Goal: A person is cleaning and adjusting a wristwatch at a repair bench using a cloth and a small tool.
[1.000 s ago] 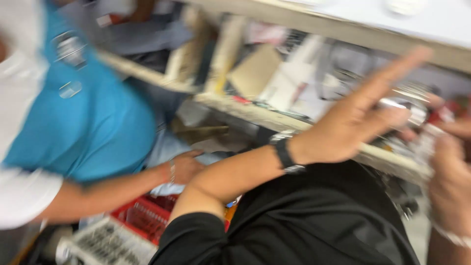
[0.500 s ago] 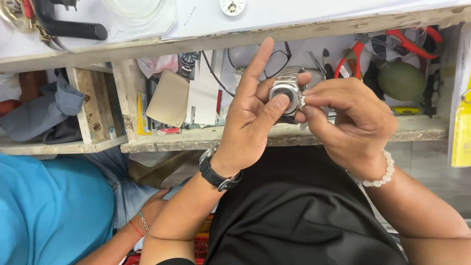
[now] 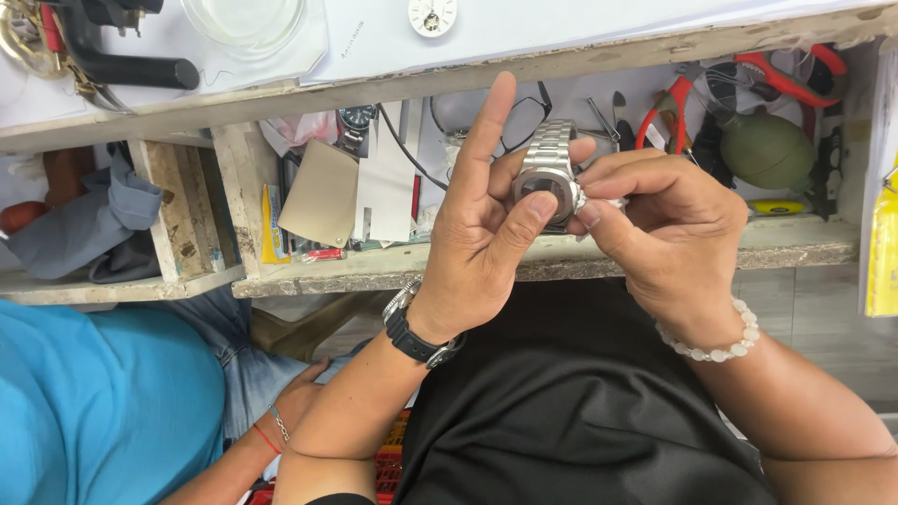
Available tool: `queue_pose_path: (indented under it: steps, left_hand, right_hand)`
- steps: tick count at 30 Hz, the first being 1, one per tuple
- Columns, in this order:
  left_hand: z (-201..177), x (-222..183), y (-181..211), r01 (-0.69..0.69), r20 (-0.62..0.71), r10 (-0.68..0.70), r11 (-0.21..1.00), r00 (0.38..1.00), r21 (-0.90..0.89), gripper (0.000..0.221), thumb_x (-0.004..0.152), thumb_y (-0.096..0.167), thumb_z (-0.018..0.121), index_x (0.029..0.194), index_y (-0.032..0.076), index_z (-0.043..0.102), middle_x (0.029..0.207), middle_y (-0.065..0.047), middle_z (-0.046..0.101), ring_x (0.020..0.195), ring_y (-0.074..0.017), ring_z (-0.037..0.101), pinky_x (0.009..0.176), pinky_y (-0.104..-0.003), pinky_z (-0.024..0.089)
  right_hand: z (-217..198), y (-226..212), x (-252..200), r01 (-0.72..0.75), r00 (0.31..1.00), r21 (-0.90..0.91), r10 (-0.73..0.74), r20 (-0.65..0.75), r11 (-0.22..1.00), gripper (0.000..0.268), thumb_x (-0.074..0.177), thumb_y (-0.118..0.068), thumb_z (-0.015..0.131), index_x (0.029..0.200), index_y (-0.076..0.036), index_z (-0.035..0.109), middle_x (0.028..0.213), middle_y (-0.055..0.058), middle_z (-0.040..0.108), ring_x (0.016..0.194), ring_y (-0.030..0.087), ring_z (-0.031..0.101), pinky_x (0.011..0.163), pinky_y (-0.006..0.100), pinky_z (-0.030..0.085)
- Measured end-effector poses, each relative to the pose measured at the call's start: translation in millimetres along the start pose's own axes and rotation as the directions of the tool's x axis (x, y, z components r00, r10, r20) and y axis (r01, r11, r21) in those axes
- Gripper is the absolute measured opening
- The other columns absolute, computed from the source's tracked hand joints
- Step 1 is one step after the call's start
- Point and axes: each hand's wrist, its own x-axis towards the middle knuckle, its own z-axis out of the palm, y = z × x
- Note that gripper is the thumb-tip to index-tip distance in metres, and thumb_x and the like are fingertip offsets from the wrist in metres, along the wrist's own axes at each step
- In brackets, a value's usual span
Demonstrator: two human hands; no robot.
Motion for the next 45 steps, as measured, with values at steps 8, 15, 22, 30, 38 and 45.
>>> queue_pose_path:
  steps: [8,15,22,30,38,45]
  left_hand:
    - [0,-2,-6,-0.025,-0.052,0.026,1.000,0.998,0.007,0.078,0.109,0.026,0.056,0.169,0.018,0.007,0.146,-0.023,0.064,0.122,-0.0176,0.066,0.107,-0.033,0.061]
    - [-2,-5,-8,-0.064,0.017,0.063,0.994,0.998,0.088,0.076,0.112,0.025,0.054,0.169,0.018,0.005,0.148,-0.020,0.065,0.106,-0.0143,0.066,0.102,-0.029,0.060]
    - [-3,-5,-4,-0.029,0.066,0.027,0.999,0.997,0.029,0.077,0.112,0.025,0.055,0.169,0.019,0.004,0.149,-0.021,0.063,0.101,-0.0198,0.071,0.105,-0.033,0.065]
    - [-2,-4,-3,0.062,0.072,-0.053,0.991,0.996,-0.121,0.079,0.109,0.022,0.056,0.171,0.017,0.006,0.145,-0.019,0.064,0.103,-0.0166,0.071,0.100,-0.032,0.066]
    - [5,-3,-6,0.052,0.007,-0.052,0.987,0.999,-0.150,0.081,0.108,0.022,0.056,0.171,0.017,0.006,0.141,-0.022,0.064,0.122,-0.0179,0.064,0.100,-0.031,0.060]
    - [9,-4,-11,0.002,-0.030,-0.007,0.991,1.000,-0.135,0.078,0.109,0.023,0.055,0.170,0.016,0.008,0.146,-0.021,0.062,0.140,-0.0259,0.060,0.114,-0.036,0.058]
  right_hand:
    - [4,-1,-3,0.357,0.928,-0.428,-0.367,0.061,0.830,0.015,0.090,0.014,0.078,0.099,0.008,0.068,0.098,0.026,0.072,0.094,0.034,0.072,0.086,0.039,0.059]
    - [-4,-6,-6,0.167,0.986,-0.284,-0.167,0.026,0.944,0.013,0.092,0.012,0.077,0.097,0.008,0.065,0.096,0.023,0.070,0.094,0.031,0.071,0.089,0.036,0.060]
    - [-6,-9,-2,0.221,0.975,-0.168,-0.216,0.046,0.961,0.020,0.092,0.024,0.068,0.100,0.011,0.055,0.085,0.026,0.067,0.074,0.032,0.073,0.077,0.038,0.063]
    - [-11,1,1,0.435,0.900,-0.332,-0.417,0.128,0.837,0.013,0.094,0.017,0.076,0.098,0.011,0.064,0.090,0.023,0.070,0.076,0.030,0.071,0.081,0.041,0.062]
    - [-6,9,-11,0.341,0.937,-0.313,-0.348,0.035,0.886,0.009,0.097,0.009,0.073,0.103,0.007,0.066,0.096,0.025,0.069,0.091,0.033,0.072,0.086,0.039,0.062]
    - [-4,13,-23,0.253,0.957,-0.383,-0.288,-0.034,0.888,0.012,0.095,0.009,0.077,0.105,0.005,0.070,0.109,0.030,0.070,0.098,0.032,0.071,0.091,0.038,0.058]
